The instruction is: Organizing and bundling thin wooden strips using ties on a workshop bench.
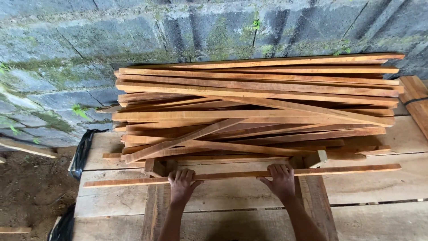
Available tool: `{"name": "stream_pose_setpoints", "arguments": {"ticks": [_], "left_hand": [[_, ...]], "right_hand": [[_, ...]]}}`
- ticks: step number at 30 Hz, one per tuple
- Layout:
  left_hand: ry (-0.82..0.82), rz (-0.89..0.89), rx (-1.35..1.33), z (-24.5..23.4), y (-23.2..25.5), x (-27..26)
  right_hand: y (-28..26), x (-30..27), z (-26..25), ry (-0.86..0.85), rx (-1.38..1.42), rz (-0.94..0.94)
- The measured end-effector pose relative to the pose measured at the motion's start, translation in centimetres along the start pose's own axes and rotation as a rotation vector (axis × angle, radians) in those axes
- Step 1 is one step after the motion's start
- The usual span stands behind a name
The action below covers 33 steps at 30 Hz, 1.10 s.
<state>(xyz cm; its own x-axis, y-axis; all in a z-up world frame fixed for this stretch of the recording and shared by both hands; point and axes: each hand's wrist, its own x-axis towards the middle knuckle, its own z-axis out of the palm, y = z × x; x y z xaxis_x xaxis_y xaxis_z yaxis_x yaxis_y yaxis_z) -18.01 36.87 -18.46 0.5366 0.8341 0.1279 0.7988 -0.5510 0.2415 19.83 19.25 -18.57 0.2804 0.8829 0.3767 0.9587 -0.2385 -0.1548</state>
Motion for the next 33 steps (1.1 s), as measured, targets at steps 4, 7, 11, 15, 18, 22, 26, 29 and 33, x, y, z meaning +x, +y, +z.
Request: {"name": "stream_pose_setpoints", "arguments": {"ticks": [4,7,11,15,18,22,26,29,33], "left_hand": [[0.056,0.022,-0.05,-0.2,0.3,0.1],[-0.03,-0.039,-0.096,0.3,-0.1,1.4],[-0.038,-0.105,-0.2,1.8,-1.2,1.3],[-0.125,-0.204,-0.27,-0.2,0.1,1.7],[-0.198,-0.217,-0.18,0.3,-0.2,1.9],[-0.332,-0.235,-0.147,0.4,-0.6,2.2],[-0.37,-0.241,-0.125,-0.1,-0.4,2.4],[-0.356,-0.253,-0.111,0.3,-0.3,2.4],[-0.283,-0.215,-0.093,2.3,-0.7,2.2]], "right_hand": [[-0.6,0.7,-2.4,-0.09,0.041,0.002],[-0.8,2.3,-3.7,-0.345,0.061,0.111],[1.0,2.0,-1.7,-0.528,0.097,0.155],[-0.5,3.9,-4.4,-0.701,0.082,0.189],[-1.2,4.9,-6.1,-0.852,0.079,0.213],[0.0,5.1,-3.7,-0.97,0.058,0.167],[0.4,5.6,-2.8,-1.025,0.036,0.163],[1.0,5.1,-1.5,-1.019,0.078,0.178],[0.6,4.9,-2.2,-0.998,0.06,0.16]]}}
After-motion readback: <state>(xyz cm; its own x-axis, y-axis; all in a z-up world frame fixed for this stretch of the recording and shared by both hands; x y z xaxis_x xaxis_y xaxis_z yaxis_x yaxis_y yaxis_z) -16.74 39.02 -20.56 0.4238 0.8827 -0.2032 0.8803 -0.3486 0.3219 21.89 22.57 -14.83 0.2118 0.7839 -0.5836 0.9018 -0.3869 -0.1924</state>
